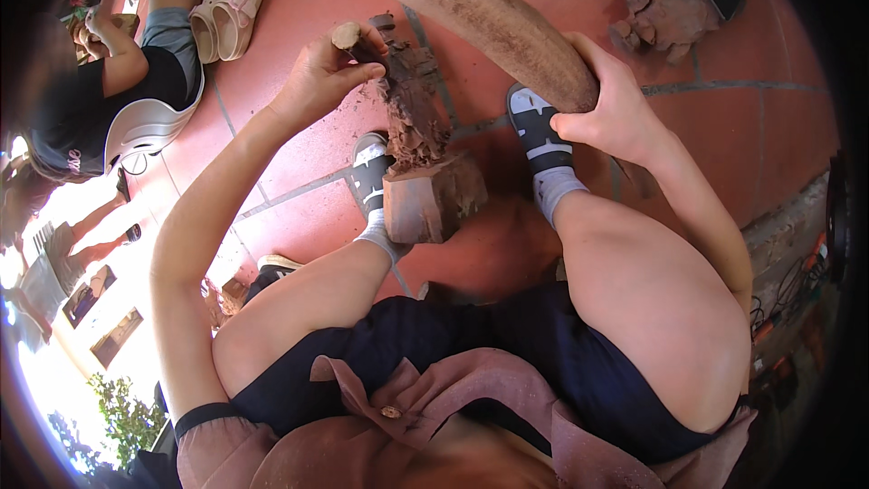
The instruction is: The person sits on the floor and carves a piece of wood using a chisel and a wooden mallet. They repeatedly strike the chisel to shape the wood, occasionally adjusting their grip and the wood's position.
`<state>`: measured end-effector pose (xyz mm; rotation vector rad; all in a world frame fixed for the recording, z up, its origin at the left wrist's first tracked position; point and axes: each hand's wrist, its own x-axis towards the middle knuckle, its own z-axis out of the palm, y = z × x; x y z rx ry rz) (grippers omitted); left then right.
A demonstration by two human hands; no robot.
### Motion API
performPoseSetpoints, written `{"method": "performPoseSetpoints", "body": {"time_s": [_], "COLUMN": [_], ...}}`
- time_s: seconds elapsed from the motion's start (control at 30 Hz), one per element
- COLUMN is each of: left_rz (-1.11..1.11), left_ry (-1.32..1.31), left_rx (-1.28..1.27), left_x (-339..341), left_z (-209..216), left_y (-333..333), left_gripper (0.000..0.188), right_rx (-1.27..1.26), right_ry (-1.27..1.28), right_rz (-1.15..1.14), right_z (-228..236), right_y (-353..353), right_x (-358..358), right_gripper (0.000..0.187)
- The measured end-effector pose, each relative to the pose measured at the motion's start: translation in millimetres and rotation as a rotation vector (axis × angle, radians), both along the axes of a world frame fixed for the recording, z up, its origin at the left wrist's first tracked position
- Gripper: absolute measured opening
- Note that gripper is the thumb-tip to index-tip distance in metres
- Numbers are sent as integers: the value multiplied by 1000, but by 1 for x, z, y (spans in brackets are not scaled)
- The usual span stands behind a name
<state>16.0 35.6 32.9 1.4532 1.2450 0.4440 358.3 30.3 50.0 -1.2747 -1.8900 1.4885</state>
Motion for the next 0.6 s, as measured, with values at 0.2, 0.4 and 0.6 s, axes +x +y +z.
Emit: {"method": "performPoseSetpoints", "body": {"time_s": [0.2,0.4,0.6], "left_rz": [-129,-182,-124], "left_ry": [116,246,279], "left_rx": [89,188,331], "left_x": [11,13,-3], "left_z": [9,0,-18], "left_y": [-3,-10,-2], "left_gripper": [21,27,31], "right_rx": [155,325,453], "right_ry": [67,127,-40], "right_rz": [-13,-3,89], "right_z": [11,10,2], "right_y": [-5,-6,7], "right_x": [-4,-10,-11], "right_gripper": [58,57,60]}}
